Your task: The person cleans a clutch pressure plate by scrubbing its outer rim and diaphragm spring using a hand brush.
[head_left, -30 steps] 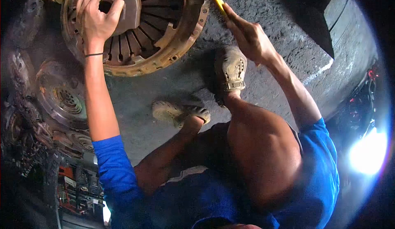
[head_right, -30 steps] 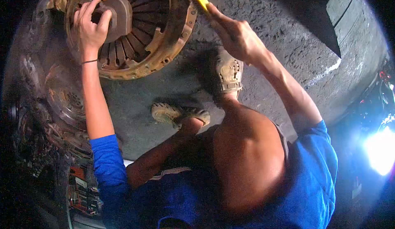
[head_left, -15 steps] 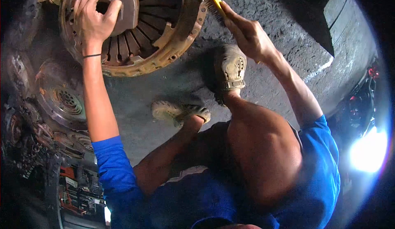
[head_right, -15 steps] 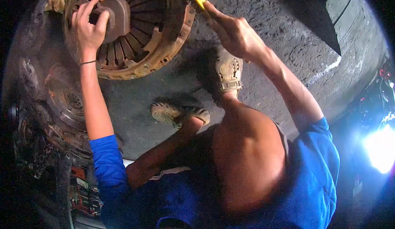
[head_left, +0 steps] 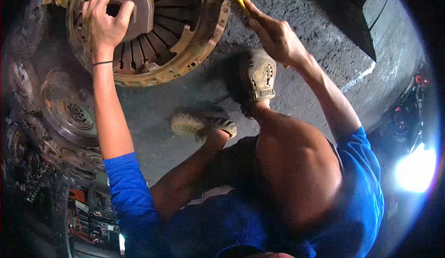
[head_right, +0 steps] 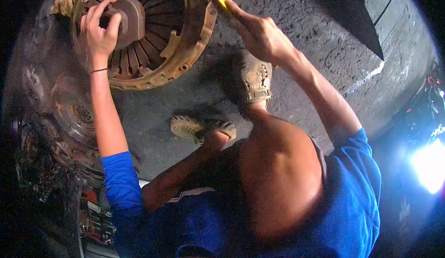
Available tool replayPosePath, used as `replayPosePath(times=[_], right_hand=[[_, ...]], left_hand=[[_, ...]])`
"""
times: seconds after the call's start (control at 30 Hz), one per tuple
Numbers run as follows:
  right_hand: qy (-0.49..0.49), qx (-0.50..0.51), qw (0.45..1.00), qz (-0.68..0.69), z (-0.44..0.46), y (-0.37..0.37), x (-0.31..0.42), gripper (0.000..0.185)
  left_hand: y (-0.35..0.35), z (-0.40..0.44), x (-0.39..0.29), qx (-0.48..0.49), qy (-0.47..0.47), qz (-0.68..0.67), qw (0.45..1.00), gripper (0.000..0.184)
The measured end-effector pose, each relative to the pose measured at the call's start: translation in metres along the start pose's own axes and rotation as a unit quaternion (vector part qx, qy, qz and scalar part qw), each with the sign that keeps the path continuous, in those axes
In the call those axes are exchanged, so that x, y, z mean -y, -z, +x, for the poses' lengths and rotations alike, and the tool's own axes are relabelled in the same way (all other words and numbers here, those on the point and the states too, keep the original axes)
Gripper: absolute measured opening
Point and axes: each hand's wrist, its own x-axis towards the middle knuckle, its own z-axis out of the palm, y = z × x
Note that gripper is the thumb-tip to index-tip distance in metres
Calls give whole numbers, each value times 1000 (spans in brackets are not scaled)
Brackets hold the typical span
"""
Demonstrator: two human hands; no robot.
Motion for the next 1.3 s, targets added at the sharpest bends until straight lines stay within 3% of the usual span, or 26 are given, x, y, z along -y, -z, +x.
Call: replayPosePath(times=[0.07,0.13,0.33,0.43,0.7,0.83,0.97,1.3], right_hand=[[-32,18,999,-2,-7,-2,-2,50],[84,-69,994,13,-10,-22,-12,50],[-39,21,999,16,-15,-2,-6,51],[17,-13,999,27,-14,-7,-13,52],[-38,2,999,17,-29,-1,-11,50],[50,-112,992,31,-33,-23,-14,49],[-30,-62,997,19,-15,-27,7,50],[9,-78,997,18,-17,-27,6,49]], left_hand=[[-2,0,1,-6,-14,-9,1000,33],[-2,3,3,-14,-32,-8,999,33],[-4,-4,6,-4,-27,-15,1000,33],[-2,3,7,-11,-23,-1,1000,33],[-5,1,6,-28,-44,-12,999,32],[-1,2,2,-14,-24,-13,1000,32],[-3,0,4,-7,-25,-8,1000,32],[-3,1,3,-23,-30,-12,999,32]])
